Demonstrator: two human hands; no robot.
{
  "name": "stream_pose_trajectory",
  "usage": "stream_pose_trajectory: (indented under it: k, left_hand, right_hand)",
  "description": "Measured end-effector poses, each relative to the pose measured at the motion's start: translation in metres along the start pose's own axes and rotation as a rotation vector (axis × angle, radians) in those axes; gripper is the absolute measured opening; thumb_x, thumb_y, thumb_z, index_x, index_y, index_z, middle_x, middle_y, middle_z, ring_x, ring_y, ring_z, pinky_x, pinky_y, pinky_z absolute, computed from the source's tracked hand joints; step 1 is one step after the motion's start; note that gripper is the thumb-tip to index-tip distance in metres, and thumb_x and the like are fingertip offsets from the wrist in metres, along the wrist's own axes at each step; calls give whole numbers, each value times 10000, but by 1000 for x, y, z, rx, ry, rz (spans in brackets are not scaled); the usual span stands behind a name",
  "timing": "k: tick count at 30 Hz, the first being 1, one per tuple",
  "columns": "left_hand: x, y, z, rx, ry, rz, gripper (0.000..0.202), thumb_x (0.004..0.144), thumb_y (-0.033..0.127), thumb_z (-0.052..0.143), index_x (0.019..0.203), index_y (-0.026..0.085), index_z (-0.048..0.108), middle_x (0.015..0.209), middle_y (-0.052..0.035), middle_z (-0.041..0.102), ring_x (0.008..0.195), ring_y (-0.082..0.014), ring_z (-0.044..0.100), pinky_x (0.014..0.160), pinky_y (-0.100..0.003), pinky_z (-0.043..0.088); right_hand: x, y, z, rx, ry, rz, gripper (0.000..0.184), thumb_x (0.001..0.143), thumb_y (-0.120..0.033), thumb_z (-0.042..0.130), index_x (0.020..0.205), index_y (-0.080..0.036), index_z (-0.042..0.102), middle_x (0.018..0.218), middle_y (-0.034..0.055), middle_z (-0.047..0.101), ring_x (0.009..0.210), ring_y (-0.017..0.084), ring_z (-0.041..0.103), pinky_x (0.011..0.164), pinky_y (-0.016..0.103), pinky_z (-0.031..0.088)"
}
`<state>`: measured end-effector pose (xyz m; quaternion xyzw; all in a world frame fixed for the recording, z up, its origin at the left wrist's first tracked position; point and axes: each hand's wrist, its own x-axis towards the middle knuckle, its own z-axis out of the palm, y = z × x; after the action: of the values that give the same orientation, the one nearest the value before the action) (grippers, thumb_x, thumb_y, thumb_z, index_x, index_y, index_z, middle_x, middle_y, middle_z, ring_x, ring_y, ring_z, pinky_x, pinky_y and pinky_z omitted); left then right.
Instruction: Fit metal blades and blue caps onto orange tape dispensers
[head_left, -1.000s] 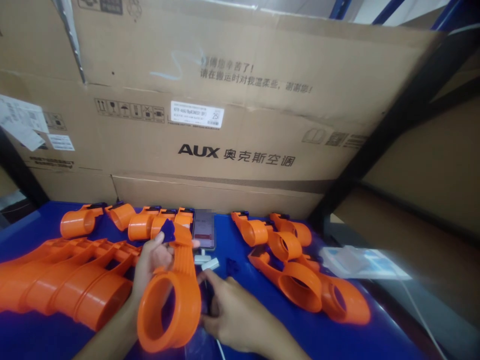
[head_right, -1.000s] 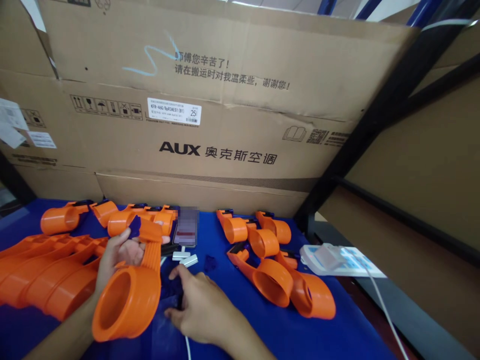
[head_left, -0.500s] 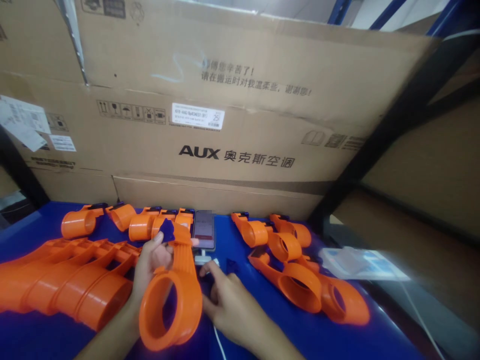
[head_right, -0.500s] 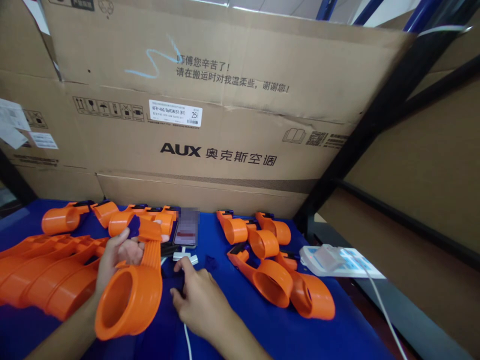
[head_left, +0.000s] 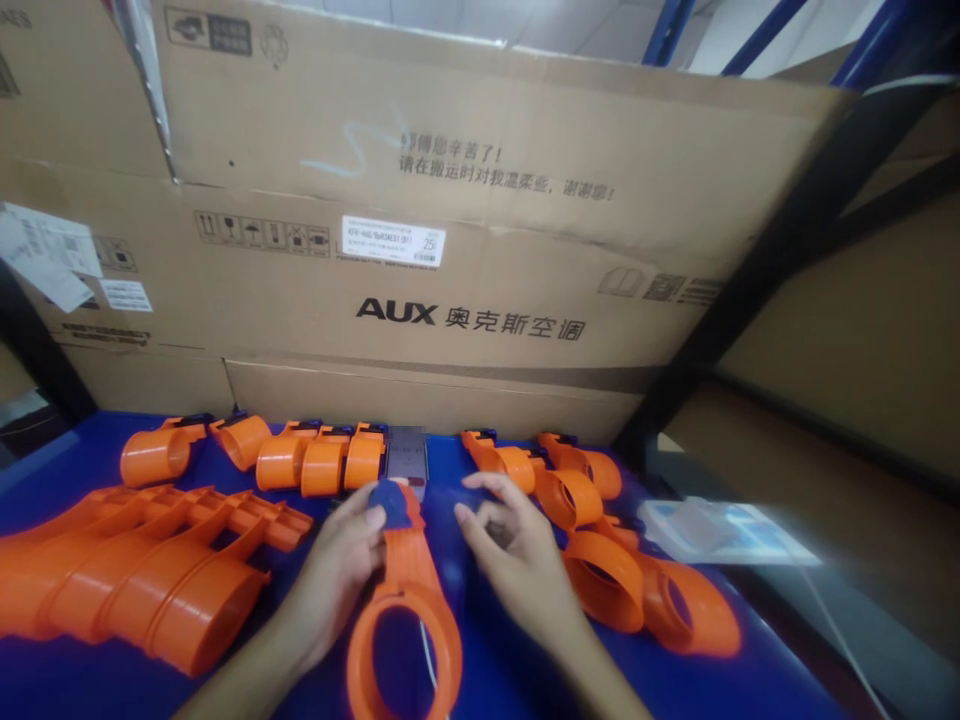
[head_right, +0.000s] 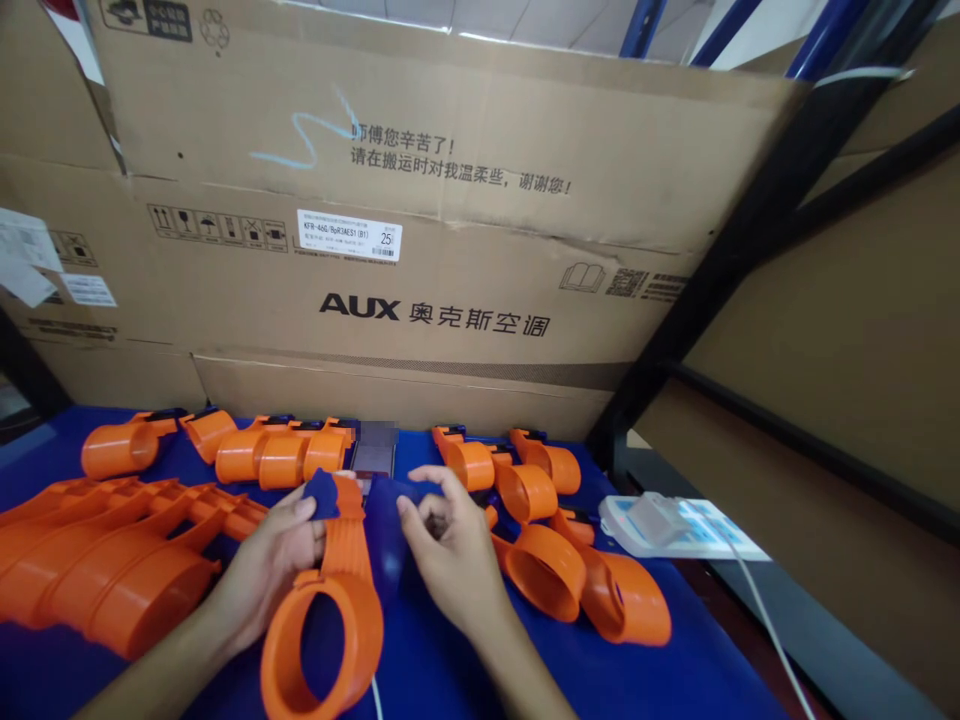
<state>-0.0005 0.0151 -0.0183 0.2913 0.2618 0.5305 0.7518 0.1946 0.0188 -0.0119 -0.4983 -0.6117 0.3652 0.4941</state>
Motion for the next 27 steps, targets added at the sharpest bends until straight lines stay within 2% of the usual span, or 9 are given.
stream_pose_trajectory:
  k: [2, 5, 7, 9, 12, 15, 18, 21, 27]
  left_hand:
    - [1, -4, 0, 50, -20, 13, 395, 817, 319, 746, 1175, 171, 668, 1105, -145, 778, 910, -289, 751, 765, -356, 570]
    - [0, -8, -2, 105, -29, 21, 353, 845, 295, 736, 1169, 176, 657, 1134, -140, 761, 893, -260, 738, 712, -321, 555]
    - [0, -8, -3, 107, -47, 35, 318, 877, 287, 707, 1171, 180, 650, 1164, -137, 747, 919, -257, 726, 714, -321, 551]
    - [0, -9, -4, 99, -61, 51, 278, 900, 272, 686, 1163, 189, 648, 1199, -130, 732, 964, -260, 714, 745, -332, 551]
    - [2, -9, -6, 91, -72, 69, 228, 915, 261, 673, 1133, 196, 657, 1216, -120, 723, 1002, -265, 700, 765, -339, 549]
    - [5, -9, -9, 84, -87, 89, 230, 927, 268, 658, 1147, 203, 661, 1212, -117, 721, 1013, -271, 692, 769, -345, 549]
    - [6, -9, -11, 77, -91, 90, 222, 922, 265, 660, 1137, 209, 668, 1195, -109, 723, 1010, -274, 690, 820, -376, 550]
    - [5, -9, -9, 75, -83, 94, 210, 917, 257, 662, 1120, 206, 670, 1191, -105, 717, 1048, -284, 676, 887, -406, 540]
    - [3, -6, -5, 118, -12, 182, 310, 882, 230, 704, 1186, 236, 642, 1238, -86, 679, 1133, -278, 628, 911, -386, 541]
  right_hand:
    - [1, -2, -2, 95, 25, 29, 382, 916, -478, 667, 1176, -224, 553, 570, -107, 419, 446, 101, 398, 437, 207, 336]
    - [1, -4, 0, 168, 7, 2, 319, 916, -502, 668, 1037, -209, 632, 628, -64, 515, 524, 112, 492, 499, 219, 424]
    - [1, -5, 3, 169, -19, -44, 322, 950, -518, 616, 956, -201, 670, 758, -4, 638, 695, 155, 608, 643, 253, 513]
    - [0, -4, 5, 152, -35, -86, 356, 992, -529, 538, 1002, -212, 699, 946, 43, 720, 907, 210, 667, 826, 312, 550]
    - [-1, -4, 6, 127, -40, -130, 358, 1013, -515, 506, 1171, -254, 694, 1204, 59, 719, 1162, 254, 638, 1037, 383, 494]
    - [-3, -7, 5, 113, -119, -119, 335, 1029, -455, 505, 1280, -293, 658, 1352, 43, 666, 1297, 248, 577, 1146, 407, 410]
    - [-5, -11, 4, 105, -221, -111, 330, 1045, -388, 494, 1343, -313, 615, 1412, 29, 630, 1347, 227, 543, 1181, 414, 376]
    - [-5, -12, 3, 109, -275, -128, 347, 1028, -341, 542, 1371, -320, 583, 1423, 24, 623, 1338, 218, 556, 1162, 415, 412]
    - [-3, -8, -6, 58, -208, -176, 348, 1002, -315, 588, 1349, -315, 616, 1389, 41, 651, 1293, 242, 599, 1143, 474, 436]
